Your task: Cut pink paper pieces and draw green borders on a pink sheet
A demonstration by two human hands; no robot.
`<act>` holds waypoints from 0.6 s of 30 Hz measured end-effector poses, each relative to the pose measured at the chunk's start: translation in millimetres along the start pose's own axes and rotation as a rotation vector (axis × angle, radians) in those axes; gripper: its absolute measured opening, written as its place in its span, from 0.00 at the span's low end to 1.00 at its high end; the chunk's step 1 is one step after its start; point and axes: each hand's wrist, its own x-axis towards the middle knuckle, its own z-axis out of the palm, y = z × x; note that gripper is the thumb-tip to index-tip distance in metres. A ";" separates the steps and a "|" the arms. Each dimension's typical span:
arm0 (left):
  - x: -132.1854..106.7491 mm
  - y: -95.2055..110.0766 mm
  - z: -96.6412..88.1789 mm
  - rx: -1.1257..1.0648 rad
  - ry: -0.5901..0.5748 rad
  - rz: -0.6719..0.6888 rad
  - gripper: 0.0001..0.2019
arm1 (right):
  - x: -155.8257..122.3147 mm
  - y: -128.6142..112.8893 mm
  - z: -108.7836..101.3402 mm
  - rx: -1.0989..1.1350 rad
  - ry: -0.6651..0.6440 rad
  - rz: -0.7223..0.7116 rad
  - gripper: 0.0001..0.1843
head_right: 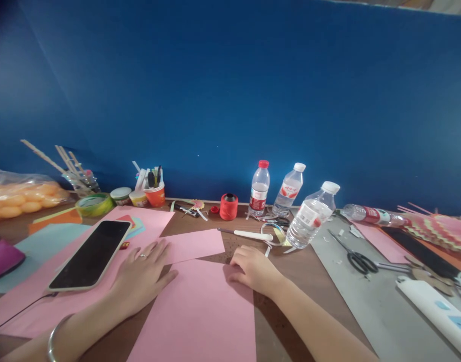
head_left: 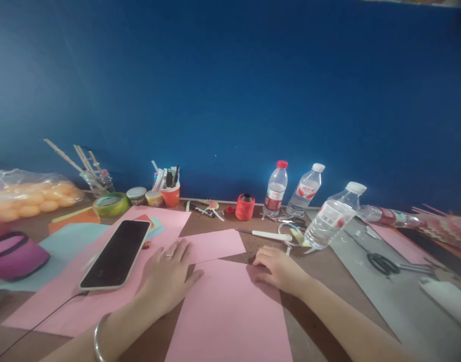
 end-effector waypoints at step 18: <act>3.2 3.8 7.7 -0.896 0.006 -0.061 0.33 | -2.3 4.9 -6.7 0.627 0.048 0.312 0.13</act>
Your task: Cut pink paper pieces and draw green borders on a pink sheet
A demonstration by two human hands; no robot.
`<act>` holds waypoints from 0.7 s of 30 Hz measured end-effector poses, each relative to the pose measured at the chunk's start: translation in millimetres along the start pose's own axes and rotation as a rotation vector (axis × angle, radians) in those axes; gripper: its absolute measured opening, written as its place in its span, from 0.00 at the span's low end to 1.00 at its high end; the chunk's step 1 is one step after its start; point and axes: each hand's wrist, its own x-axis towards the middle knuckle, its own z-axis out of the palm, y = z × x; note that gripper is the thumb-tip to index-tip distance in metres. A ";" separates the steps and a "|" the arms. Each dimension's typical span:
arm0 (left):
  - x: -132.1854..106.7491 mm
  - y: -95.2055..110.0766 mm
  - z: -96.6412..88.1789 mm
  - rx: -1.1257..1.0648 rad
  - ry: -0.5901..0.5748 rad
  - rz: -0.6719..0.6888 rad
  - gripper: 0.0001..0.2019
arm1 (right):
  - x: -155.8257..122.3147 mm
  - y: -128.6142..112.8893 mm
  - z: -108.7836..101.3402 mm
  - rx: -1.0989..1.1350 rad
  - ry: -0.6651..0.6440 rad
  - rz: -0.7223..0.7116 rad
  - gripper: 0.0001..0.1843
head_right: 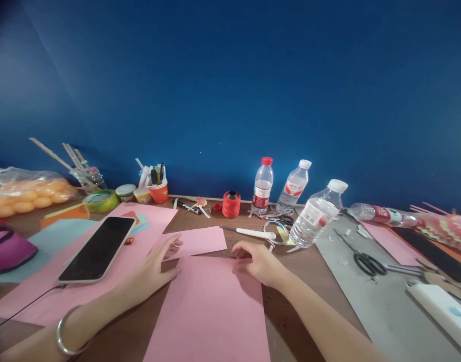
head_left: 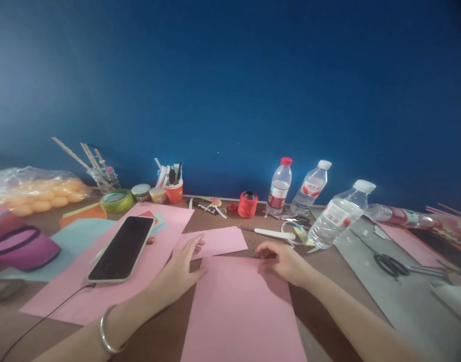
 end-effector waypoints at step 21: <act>24.9 24.1 -10.3 -0.663 0.101 -0.229 0.18 | 8.1 20.2 -15.6 0.390 0.269 0.119 0.15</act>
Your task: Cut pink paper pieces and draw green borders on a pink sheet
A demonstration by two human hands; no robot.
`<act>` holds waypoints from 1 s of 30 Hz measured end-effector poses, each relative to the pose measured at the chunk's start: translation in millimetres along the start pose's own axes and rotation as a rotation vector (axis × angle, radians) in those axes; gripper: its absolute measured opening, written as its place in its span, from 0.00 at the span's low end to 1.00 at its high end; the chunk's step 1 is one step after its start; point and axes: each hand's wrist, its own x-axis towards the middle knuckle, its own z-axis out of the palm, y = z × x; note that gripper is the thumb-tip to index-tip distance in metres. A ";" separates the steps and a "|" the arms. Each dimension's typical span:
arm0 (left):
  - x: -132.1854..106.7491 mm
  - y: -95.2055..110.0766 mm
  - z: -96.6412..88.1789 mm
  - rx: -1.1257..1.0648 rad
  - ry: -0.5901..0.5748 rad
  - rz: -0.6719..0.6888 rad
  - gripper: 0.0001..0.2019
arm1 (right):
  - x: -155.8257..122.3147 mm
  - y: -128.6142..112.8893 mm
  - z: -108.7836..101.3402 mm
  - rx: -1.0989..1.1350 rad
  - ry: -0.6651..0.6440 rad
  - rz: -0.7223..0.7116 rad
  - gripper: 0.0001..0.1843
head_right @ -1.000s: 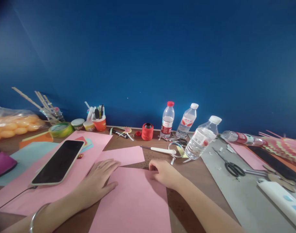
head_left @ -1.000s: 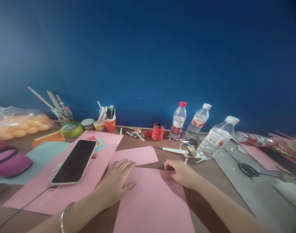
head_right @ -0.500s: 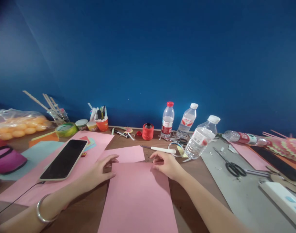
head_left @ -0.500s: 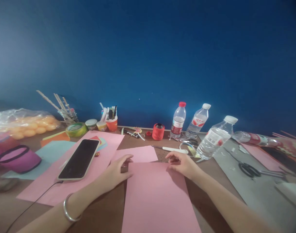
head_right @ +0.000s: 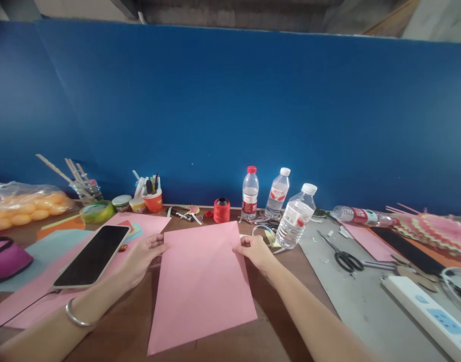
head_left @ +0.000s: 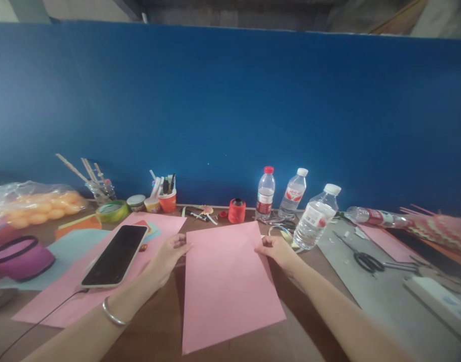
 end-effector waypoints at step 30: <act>9.8 -28.3 -8.9 0.117 0.014 0.112 0.14 | 3.8 7.9 3.7 0.143 -0.177 -0.048 0.17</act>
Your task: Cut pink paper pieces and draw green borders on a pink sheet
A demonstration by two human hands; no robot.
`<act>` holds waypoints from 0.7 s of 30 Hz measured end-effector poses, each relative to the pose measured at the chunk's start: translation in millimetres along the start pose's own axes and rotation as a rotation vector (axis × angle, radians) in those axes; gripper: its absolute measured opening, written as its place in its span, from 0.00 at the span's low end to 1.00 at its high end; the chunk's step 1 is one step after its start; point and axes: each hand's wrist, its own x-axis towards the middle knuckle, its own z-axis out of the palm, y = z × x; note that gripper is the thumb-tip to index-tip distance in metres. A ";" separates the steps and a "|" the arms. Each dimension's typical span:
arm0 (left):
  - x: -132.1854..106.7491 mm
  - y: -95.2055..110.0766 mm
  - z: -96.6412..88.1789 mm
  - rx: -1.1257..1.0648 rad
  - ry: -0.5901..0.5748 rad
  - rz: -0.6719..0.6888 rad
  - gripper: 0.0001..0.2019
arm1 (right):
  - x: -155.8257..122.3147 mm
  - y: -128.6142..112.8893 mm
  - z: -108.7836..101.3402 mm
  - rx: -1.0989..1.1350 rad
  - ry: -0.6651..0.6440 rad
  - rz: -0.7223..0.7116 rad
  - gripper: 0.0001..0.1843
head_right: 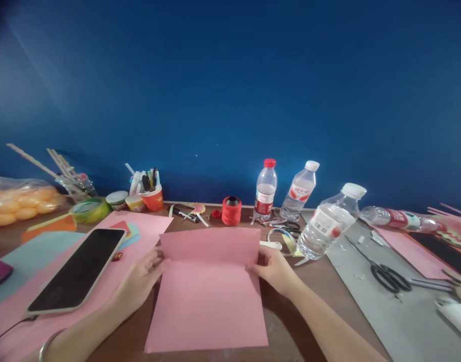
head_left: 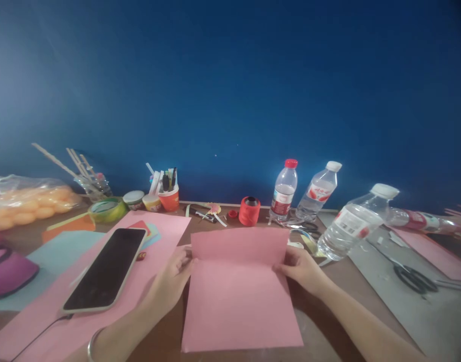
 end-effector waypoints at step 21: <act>-11.7 34.3 -3.7 -0.074 -0.666 -0.274 0.22 | -8.2 -8.3 20.3 -0.005 0.041 -0.253 0.12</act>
